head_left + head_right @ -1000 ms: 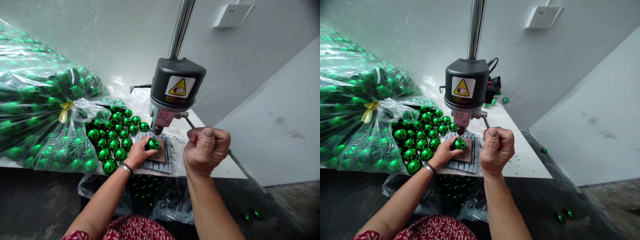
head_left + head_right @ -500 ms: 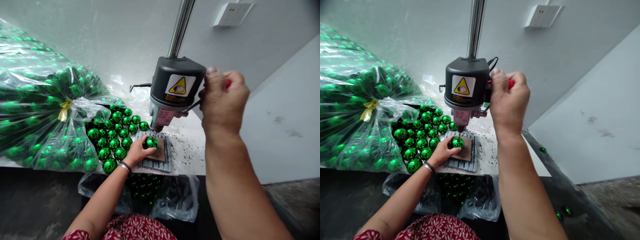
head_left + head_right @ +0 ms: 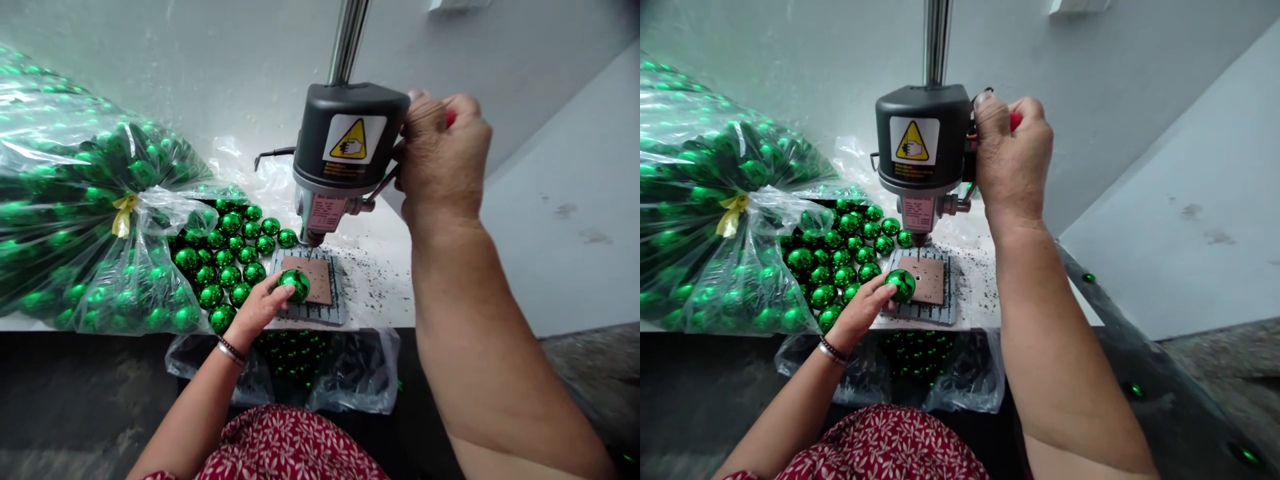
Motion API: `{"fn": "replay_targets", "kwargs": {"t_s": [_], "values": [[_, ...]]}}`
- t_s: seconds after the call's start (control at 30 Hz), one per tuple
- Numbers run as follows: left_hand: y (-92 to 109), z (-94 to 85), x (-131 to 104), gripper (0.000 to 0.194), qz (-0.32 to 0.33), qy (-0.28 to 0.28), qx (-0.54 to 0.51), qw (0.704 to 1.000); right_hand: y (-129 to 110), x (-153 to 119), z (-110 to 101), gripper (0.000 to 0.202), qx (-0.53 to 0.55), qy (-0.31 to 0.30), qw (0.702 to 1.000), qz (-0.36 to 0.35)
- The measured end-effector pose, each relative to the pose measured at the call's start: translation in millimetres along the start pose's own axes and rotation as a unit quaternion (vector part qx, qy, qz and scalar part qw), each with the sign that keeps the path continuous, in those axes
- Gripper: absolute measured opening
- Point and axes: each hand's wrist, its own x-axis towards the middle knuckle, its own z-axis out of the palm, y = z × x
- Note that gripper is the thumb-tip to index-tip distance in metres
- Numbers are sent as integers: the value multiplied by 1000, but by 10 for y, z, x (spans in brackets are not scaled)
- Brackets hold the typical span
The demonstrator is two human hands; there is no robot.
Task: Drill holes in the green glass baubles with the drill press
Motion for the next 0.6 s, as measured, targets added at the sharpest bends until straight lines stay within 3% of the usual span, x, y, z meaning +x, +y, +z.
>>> {"fn": "replay_targets", "kwargs": {"t_s": [0.1, 0.2, 0.33, 0.4, 0.47, 0.53, 0.6], "values": [[-19, 14, -70, 40, -40, -36, -125, 991, 4, 12, 8, 37, -2, 5, 1000, 2], [-71, 44, -167, 41, -63, -57, -138, 987, 11, 23, 16, 37, 1, 6, 1000, 0], [-127, 78, -367, 57, -58, -83, 32, 994, 14, 13, 8, 36, 10, 4, 1000, 0], [-132, 72, -467, 68, -41, -77, 142, 986, 12, -6, -1, 35, 9, 1, 1000, 0], [-127, 29, -555, 64, 0, -57, 231, 971, 11, -25, -5, 35, 4, -4, 1000, -4], [-119, -61, -636, 51, 62, -1, 309, 949, 8, -38, -3, 35, 8, -3, 1000, -8], [-115, -186, -720, 39, 99, 100, 396, 908, 1, -45, 1, 35, 16, 3, 1000, -9]]}}
